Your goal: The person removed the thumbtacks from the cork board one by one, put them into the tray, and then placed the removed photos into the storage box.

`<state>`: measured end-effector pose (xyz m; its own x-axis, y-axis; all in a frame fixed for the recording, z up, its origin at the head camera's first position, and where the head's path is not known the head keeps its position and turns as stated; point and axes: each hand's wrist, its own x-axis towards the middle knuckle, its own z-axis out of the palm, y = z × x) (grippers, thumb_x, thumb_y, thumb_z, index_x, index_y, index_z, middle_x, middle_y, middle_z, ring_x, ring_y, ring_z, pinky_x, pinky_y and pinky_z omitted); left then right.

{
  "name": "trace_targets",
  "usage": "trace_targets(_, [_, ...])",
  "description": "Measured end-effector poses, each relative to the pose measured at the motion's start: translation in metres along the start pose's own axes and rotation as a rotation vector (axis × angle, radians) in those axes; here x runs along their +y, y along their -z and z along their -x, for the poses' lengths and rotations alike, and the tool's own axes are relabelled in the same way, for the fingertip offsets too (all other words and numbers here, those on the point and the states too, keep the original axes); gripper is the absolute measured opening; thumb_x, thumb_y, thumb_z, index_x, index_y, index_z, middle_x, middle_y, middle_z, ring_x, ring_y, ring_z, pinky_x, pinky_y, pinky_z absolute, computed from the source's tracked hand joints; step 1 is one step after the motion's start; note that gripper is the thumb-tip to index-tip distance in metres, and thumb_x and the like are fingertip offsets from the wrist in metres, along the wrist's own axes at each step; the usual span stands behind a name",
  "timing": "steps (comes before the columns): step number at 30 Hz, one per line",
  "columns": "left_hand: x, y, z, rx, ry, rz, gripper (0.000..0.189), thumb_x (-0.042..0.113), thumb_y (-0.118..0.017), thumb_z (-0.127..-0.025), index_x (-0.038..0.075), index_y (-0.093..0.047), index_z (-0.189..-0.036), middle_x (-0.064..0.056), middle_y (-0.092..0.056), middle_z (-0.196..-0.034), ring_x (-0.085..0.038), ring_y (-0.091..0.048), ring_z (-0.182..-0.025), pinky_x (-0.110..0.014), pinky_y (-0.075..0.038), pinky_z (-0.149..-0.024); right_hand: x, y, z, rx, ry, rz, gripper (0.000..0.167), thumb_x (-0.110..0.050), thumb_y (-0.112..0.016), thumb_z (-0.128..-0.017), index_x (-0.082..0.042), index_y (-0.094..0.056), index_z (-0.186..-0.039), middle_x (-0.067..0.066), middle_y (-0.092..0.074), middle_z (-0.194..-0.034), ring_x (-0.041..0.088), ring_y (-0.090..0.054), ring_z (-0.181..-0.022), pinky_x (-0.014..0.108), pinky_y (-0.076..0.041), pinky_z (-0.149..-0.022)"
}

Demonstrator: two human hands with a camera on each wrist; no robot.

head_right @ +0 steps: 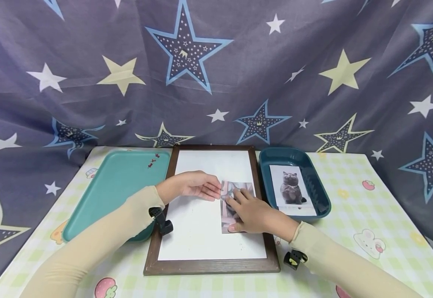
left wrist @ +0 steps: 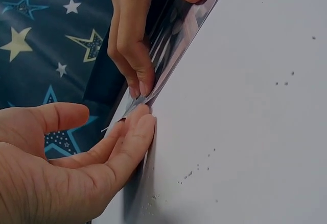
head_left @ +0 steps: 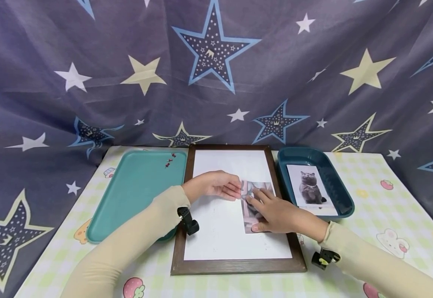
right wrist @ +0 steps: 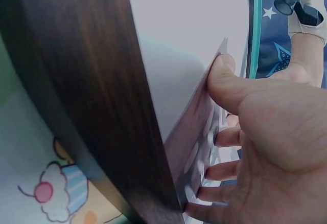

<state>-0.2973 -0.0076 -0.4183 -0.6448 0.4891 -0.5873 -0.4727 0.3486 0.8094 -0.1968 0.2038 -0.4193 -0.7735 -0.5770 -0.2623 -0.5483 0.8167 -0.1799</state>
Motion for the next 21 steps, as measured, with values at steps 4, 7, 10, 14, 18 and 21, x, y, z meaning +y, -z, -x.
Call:
trace_targets(4, [-0.0012, -0.0016, 0.0007, -0.008, 0.005, 0.001, 0.019, 0.011, -0.054, -0.097, -0.002, -0.067, -0.104, -0.008, -0.069, -0.087, -0.018, -0.071, -0.082, -0.034, -0.061, -0.094, -0.0010, 0.0002, 0.0007, 0.008, 0.007, 0.003, 0.082, -0.049, -0.065, -0.096, -0.005, -0.034, -0.158, 0.027, -0.026, -0.164, 0.051, -0.026, -0.150, 0.064, -0.045, -0.109])
trace_targets(7, [-0.0019, -0.0021, 0.0023, -0.026, 0.006, 0.001, 0.019, 0.011, -0.053, -0.098, -0.002, -0.066, -0.105, -0.008, -0.070, -0.085, -0.017, -0.071, -0.080, -0.034, -0.061, -0.093, -0.0021, 0.0005, 0.0013, 0.010, 0.006, -0.002, 0.082, -0.048, -0.065, -0.096, -0.004, -0.034, -0.158, 0.028, -0.026, -0.163, 0.052, -0.026, -0.150, 0.064, -0.045, -0.109])
trace_targets(10, [-0.0033, -0.0020, 0.0030, -0.040, 0.008, 0.007, 0.021, 0.010, -0.053, -0.098, -0.003, -0.066, -0.108, -0.008, -0.070, -0.085, -0.017, -0.072, -0.079, -0.034, -0.061, -0.095, -0.0032, 0.0008, 0.0021, 0.009, 0.003, -0.006, 0.082, -0.048, -0.065, -0.096, -0.005, -0.034, -0.158, 0.028, -0.027, -0.163, 0.052, -0.025, -0.150, 0.065, -0.044, -0.110])
trace_targets(14, [-0.0050, -0.0026, 0.0026, -0.044, 0.005, 0.016, 0.022, 0.009, -0.053, -0.097, -0.005, -0.066, -0.108, -0.009, -0.070, -0.084, -0.018, -0.072, -0.078, -0.035, -0.061, -0.095, -0.0042, 0.0014, 0.0024, 0.003, -0.008, 0.000, 0.084, -0.049, -0.065, -0.096, -0.003, -0.033, -0.158, 0.028, -0.027, -0.163, 0.051, -0.026, -0.150, 0.065, -0.041, -0.113])
trace_targets(18, [-0.0050, -0.0049, 0.0014, -0.059, 0.011, 0.020, 0.022, 0.009, -0.053, -0.097, -0.004, -0.066, -0.108, -0.009, -0.070, -0.084, -0.018, -0.072, -0.076, -0.035, -0.062, -0.093, -0.0037, 0.0014, 0.0018, 0.002, -0.016, 0.013, 0.086, -0.050, -0.066, -0.096, 0.001, -0.033, -0.157, 0.028, -0.029, -0.163, 0.050, -0.027, -0.150, 0.063, -0.039, -0.116])
trace_targets(21, [-0.0049, -0.0069, 0.0002, -0.071, 0.013, 0.016, 0.023, 0.009, -0.053, -0.098, -0.004, -0.067, -0.110, -0.009, -0.069, -0.084, -0.018, -0.072, -0.075, -0.035, -0.062, -0.091, -0.0033, 0.0016, 0.0013, 0.007, -0.018, 0.017, 0.087, -0.050, -0.066, -0.095, 0.002, -0.033, -0.156, 0.027, -0.031, -0.162, 0.049, -0.028, -0.150, 0.062, -0.038, -0.117])
